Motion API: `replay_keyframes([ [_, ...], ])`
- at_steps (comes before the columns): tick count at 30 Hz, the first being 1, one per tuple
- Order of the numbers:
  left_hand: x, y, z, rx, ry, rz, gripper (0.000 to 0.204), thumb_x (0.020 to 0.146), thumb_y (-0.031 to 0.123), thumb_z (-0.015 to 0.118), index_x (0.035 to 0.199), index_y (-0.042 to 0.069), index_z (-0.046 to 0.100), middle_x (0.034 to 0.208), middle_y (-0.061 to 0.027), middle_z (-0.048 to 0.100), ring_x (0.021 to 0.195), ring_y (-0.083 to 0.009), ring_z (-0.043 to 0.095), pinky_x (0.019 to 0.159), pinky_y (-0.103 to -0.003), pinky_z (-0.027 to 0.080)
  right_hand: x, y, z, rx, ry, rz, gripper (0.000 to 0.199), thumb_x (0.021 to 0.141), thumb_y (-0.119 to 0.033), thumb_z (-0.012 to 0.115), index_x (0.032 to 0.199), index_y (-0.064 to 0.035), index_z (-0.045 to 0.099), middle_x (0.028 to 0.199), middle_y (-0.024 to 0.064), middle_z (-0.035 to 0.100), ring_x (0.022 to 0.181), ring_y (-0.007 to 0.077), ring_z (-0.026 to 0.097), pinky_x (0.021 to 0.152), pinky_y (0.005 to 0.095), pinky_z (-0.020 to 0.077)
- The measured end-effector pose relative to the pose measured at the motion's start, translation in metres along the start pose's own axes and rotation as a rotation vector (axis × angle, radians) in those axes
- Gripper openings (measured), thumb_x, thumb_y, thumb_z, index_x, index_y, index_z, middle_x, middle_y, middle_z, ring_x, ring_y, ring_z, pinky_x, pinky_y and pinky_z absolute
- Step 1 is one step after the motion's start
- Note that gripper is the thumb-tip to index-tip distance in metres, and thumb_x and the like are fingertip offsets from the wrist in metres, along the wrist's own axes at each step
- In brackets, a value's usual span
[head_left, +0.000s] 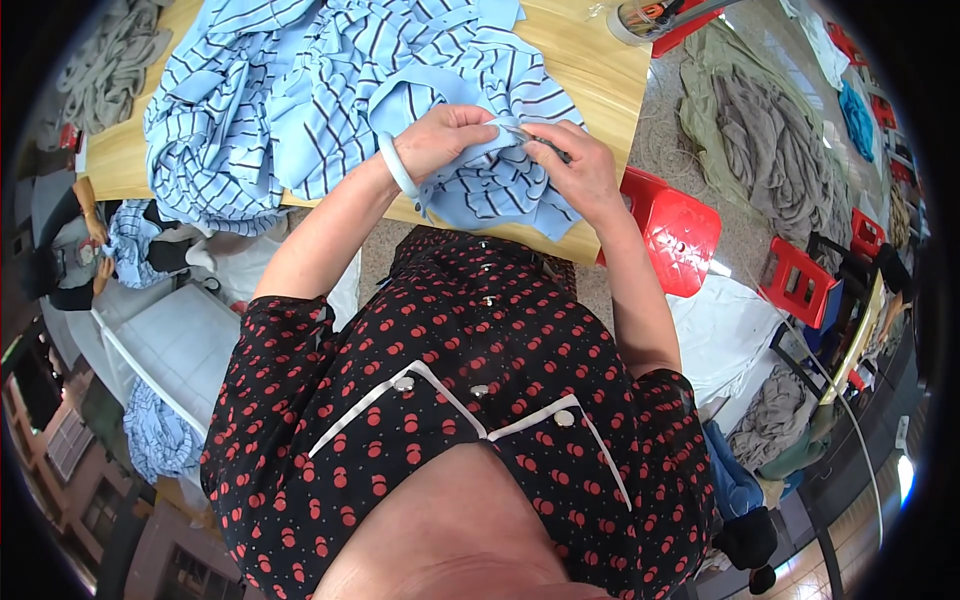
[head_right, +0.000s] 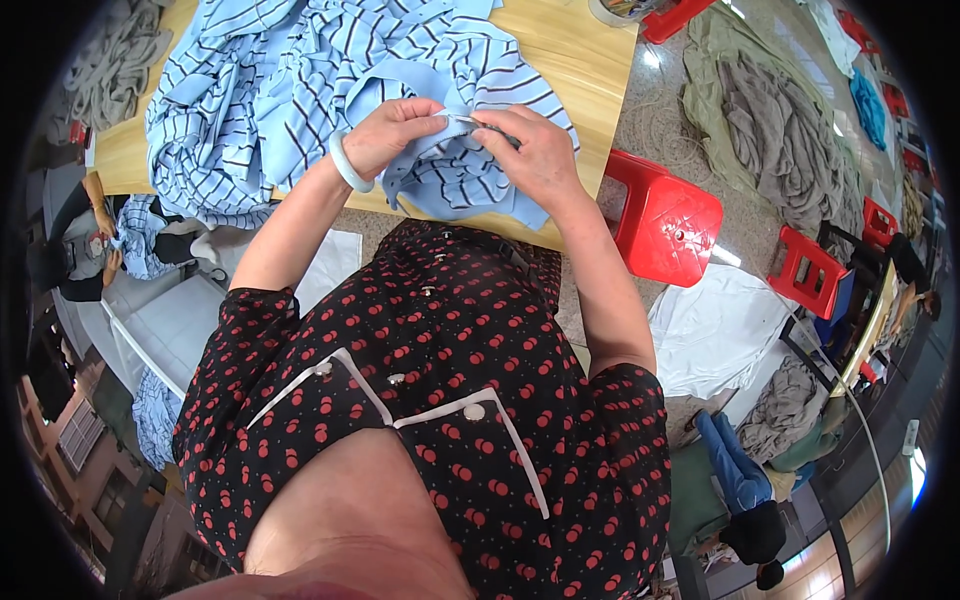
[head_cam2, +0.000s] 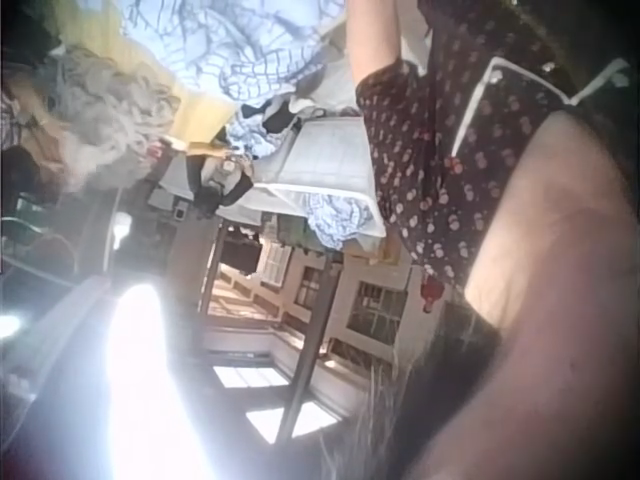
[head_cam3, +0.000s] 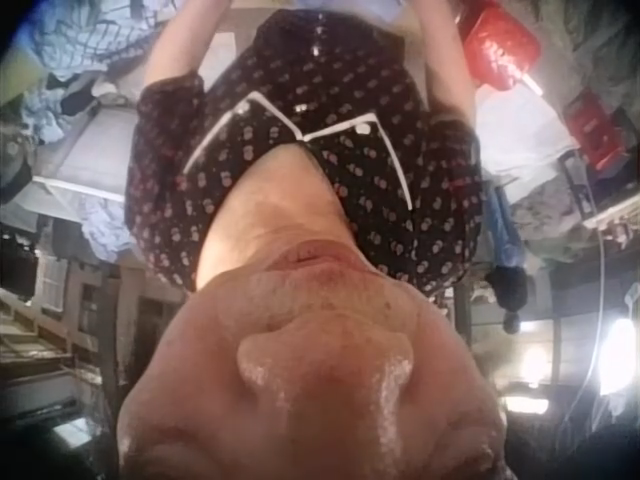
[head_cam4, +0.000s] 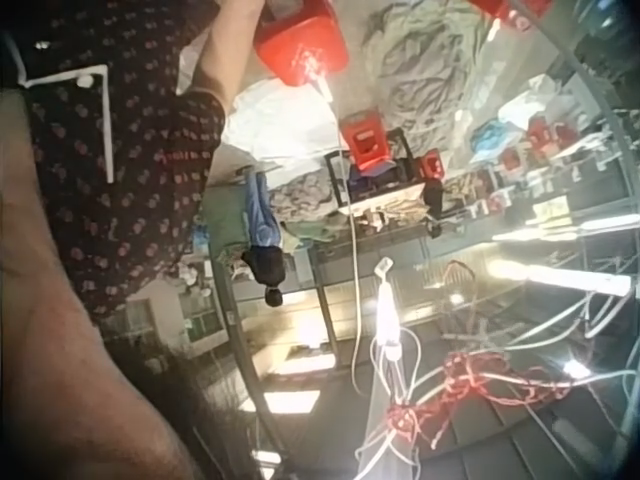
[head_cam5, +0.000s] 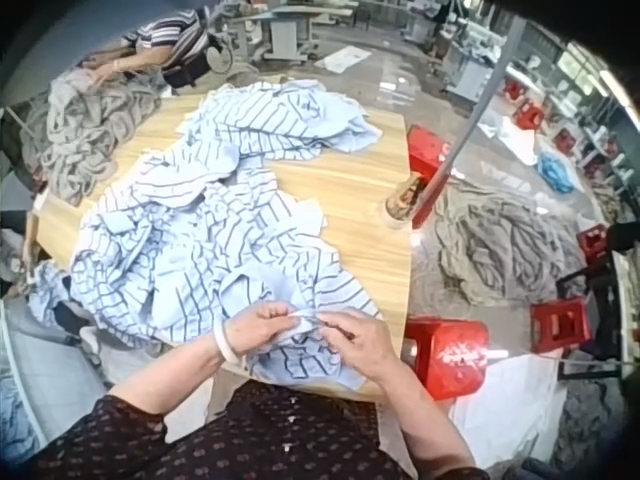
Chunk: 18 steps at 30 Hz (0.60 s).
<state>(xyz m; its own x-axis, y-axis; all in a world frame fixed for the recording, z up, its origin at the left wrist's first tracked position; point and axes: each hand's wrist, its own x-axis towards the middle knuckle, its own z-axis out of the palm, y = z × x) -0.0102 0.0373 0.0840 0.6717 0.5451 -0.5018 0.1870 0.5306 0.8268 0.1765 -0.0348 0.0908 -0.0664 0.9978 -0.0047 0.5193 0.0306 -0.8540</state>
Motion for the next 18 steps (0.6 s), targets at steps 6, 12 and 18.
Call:
replay_keyframes([
  [6,0.002,0.002,-0.008,-0.208,-0.054,-0.058,0.013,0.079,0.011,0.053,0.088,0.003,0.056,0.079,0.0012,0.057,0.07,-0.0047,0.052,0.064,-0.018,0.043,0.0,-0.002,-0.001,0.029,-0.003,-0.024,0.025,0.073,-0.012,0.061,0.097,-0.004,0.058,0.082,0.0066,0.058,0.073,0.0124,0.054,0.066,0.0223,0.041],
  [12,0.009,-0.003,-0.008,-0.301,-0.086,-0.063,0.012,0.079,0.009,0.052,0.088,0.003,0.056,0.08,0.0001,0.057,0.071,-0.0052,0.053,0.064,-0.018,0.042,0.001,0.006,0.012,0.073,0.041,0.065,0.028,0.073,-0.009,0.06,0.101,-0.004,0.056,0.089,0.0057,0.057,0.078,0.0115,0.054,0.07,0.0228,0.0413],
  [18,0.015,-0.003,-0.005,-0.314,-0.137,-0.012,0.012,0.08,0.013,0.053,0.086,0.003,0.056,0.076,0.0017,0.055,0.065,-0.0039,0.049,0.059,-0.015,0.039,0.007,0.01,0.027,0.396,0.001,0.174,0.04,0.072,-0.004,0.06,0.109,-0.0029,0.046,0.095,0.0038,0.054,0.088,0.0092,0.05,0.078,0.0223,0.0392],
])
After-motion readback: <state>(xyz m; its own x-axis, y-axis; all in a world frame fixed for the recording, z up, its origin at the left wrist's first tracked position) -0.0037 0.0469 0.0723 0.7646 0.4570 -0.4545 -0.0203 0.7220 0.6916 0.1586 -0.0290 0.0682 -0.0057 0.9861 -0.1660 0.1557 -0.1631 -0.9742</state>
